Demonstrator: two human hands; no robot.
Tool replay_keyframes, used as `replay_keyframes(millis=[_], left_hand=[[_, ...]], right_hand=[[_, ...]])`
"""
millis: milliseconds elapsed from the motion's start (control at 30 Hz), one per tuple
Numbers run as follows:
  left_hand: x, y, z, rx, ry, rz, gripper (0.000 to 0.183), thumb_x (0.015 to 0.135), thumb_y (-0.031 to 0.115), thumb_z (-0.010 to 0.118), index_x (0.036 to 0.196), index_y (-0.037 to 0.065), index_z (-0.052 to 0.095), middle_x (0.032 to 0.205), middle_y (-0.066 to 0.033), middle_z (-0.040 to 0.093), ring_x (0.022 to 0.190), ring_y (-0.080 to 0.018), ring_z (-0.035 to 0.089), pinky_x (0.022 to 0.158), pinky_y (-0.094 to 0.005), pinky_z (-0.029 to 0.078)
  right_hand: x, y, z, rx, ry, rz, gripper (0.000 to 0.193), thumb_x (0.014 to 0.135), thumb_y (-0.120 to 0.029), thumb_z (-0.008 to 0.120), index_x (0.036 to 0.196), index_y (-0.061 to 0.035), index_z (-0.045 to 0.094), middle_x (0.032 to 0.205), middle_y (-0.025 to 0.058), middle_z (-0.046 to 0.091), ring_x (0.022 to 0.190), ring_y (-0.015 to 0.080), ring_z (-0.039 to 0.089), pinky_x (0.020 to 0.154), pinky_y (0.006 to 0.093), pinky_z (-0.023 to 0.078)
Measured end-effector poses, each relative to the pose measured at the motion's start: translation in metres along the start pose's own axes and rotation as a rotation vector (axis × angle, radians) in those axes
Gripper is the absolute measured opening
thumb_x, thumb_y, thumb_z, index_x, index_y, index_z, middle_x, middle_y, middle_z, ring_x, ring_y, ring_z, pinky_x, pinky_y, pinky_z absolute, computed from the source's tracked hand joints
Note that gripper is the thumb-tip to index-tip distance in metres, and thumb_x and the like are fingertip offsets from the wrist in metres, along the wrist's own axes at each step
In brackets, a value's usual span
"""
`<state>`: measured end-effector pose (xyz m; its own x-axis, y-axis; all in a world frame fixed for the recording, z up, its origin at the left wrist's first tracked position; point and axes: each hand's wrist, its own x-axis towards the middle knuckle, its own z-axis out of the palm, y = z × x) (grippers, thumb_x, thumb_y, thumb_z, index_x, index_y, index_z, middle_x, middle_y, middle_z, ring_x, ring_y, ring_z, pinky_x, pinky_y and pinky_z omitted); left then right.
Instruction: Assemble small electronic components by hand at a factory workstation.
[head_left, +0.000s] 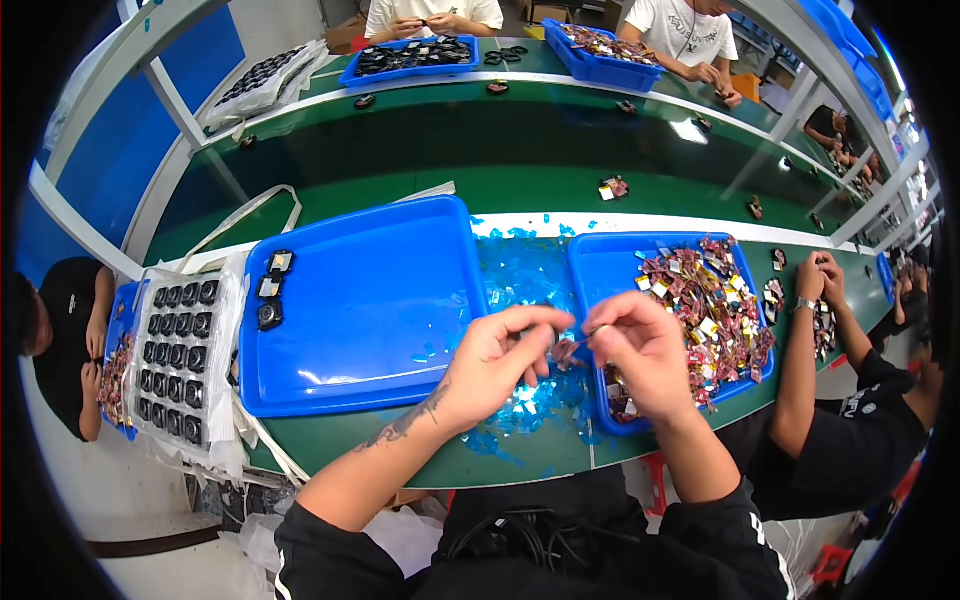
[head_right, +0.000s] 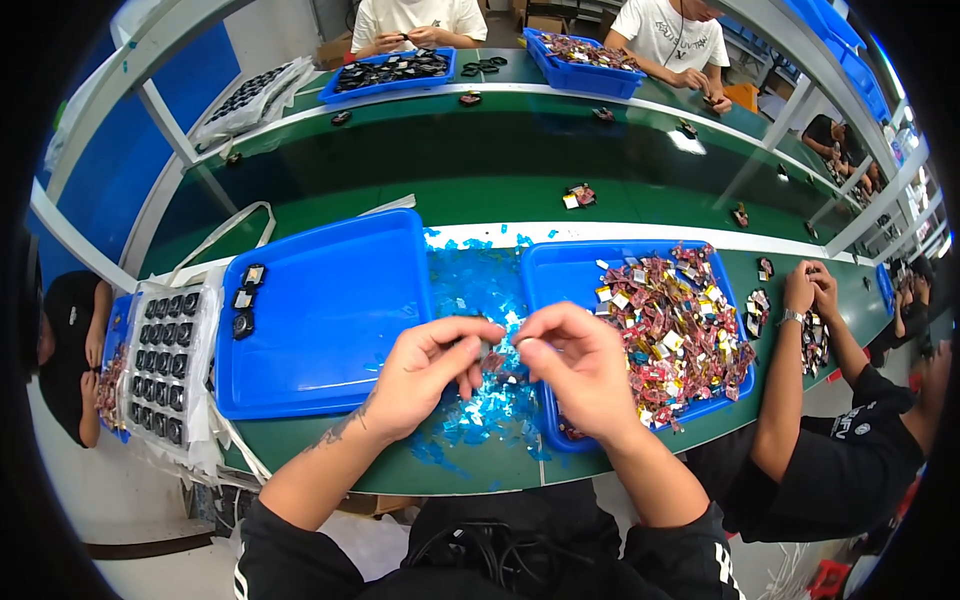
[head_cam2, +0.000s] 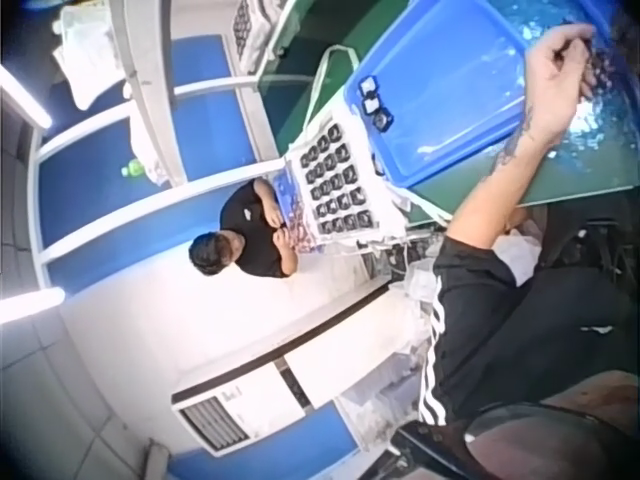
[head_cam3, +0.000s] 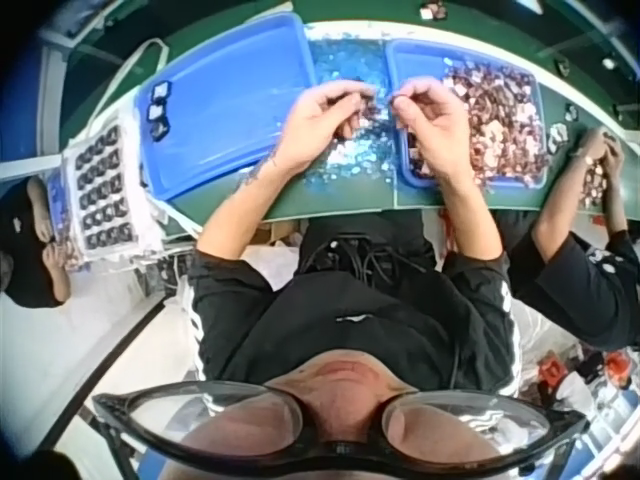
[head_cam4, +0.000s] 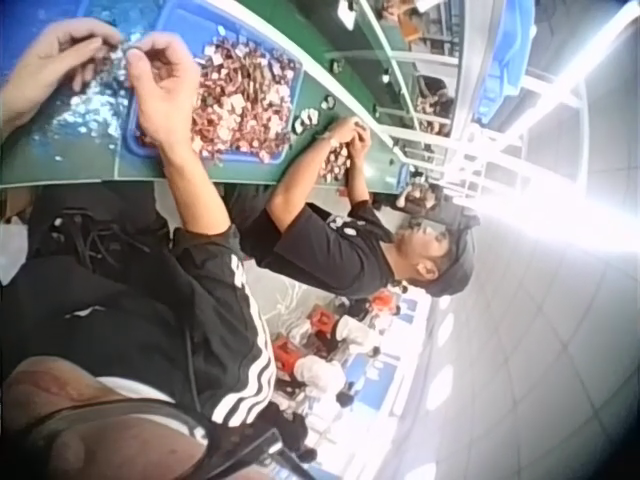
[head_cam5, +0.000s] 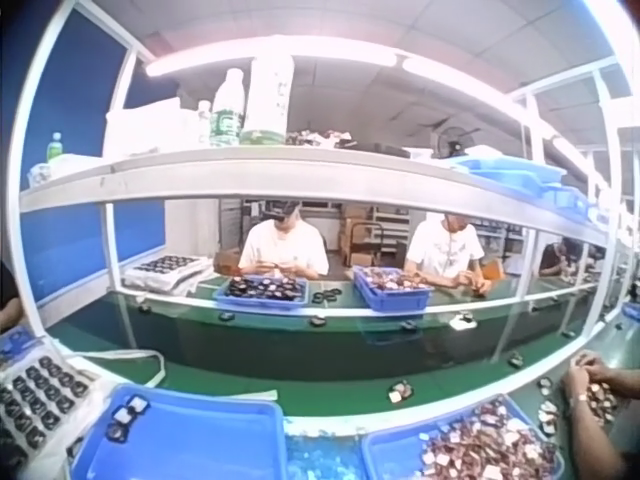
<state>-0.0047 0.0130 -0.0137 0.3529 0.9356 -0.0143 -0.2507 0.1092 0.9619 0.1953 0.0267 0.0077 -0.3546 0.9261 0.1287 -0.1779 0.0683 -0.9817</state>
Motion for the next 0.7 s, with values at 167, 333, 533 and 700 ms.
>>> replay_keyframes(millis=[167, 333, 533, 700], left_hand=[[0.001, 0.003, 0.003, 0.300, 0.099, 0.178, 0.051, 0.094, -0.005, 0.039, 0.143, 0.008, 0.038, 0.119, -0.0115, 0.051, 0.104, -0.0172, 0.059, 0.090, -0.0285, 0.047], [-0.003, 0.001, 0.013, 0.031, 0.034, 0.182, 0.060, 0.092, -0.011, 0.040, 0.147, 0.005, 0.023, 0.131, -0.0142, 0.048, 0.125, -0.0189, 0.047, 0.106, -0.0309, 0.036], [-0.002, -0.002, 0.010, 0.047, -0.008, 0.214, 0.047, 0.094, -0.005, 0.042, 0.140, -0.001, 0.034, 0.134, -0.0143, 0.049, 0.127, -0.0191, 0.046, 0.106, -0.0314, 0.036], [-0.003, 0.001, 0.014, 0.050, 0.021, 0.171, 0.045, 0.093, -0.005, 0.046, 0.137, -0.005, 0.038, 0.135, -0.0155, 0.049, 0.127, -0.0211, 0.047, 0.107, -0.0331, 0.037]], right_hand=[[-0.007, -0.011, 0.002, -0.355, 0.183, -0.112, 0.013, 0.086, 0.001, 0.065, 0.098, 0.0017, 0.065, 0.085, 0.0065, 0.065, 0.072, 0.0113, 0.061, 0.062, 0.0241, 0.051], [0.005, -0.012, 0.026, -0.749, 0.081, -0.287, 0.014, 0.080, 0.000, 0.069, 0.094, -0.0010, 0.069, 0.081, 0.0111, 0.066, 0.060, 0.0180, 0.061, 0.053, 0.0284, 0.048], [0.003, -0.015, 0.033, -0.828, 0.152, -0.302, 0.010, 0.078, 0.001, 0.069, 0.087, -0.0012, 0.066, 0.077, 0.0109, 0.065, 0.058, 0.0203, 0.060, 0.051, 0.0303, 0.046], [0.006, -0.012, 0.036, -0.807, 0.148, -0.380, 0.008, 0.079, 0.002, 0.068, 0.086, -0.0011, 0.065, 0.077, 0.0109, 0.065, 0.058, 0.0225, 0.060, 0.051, 0.0312, 0.046]])
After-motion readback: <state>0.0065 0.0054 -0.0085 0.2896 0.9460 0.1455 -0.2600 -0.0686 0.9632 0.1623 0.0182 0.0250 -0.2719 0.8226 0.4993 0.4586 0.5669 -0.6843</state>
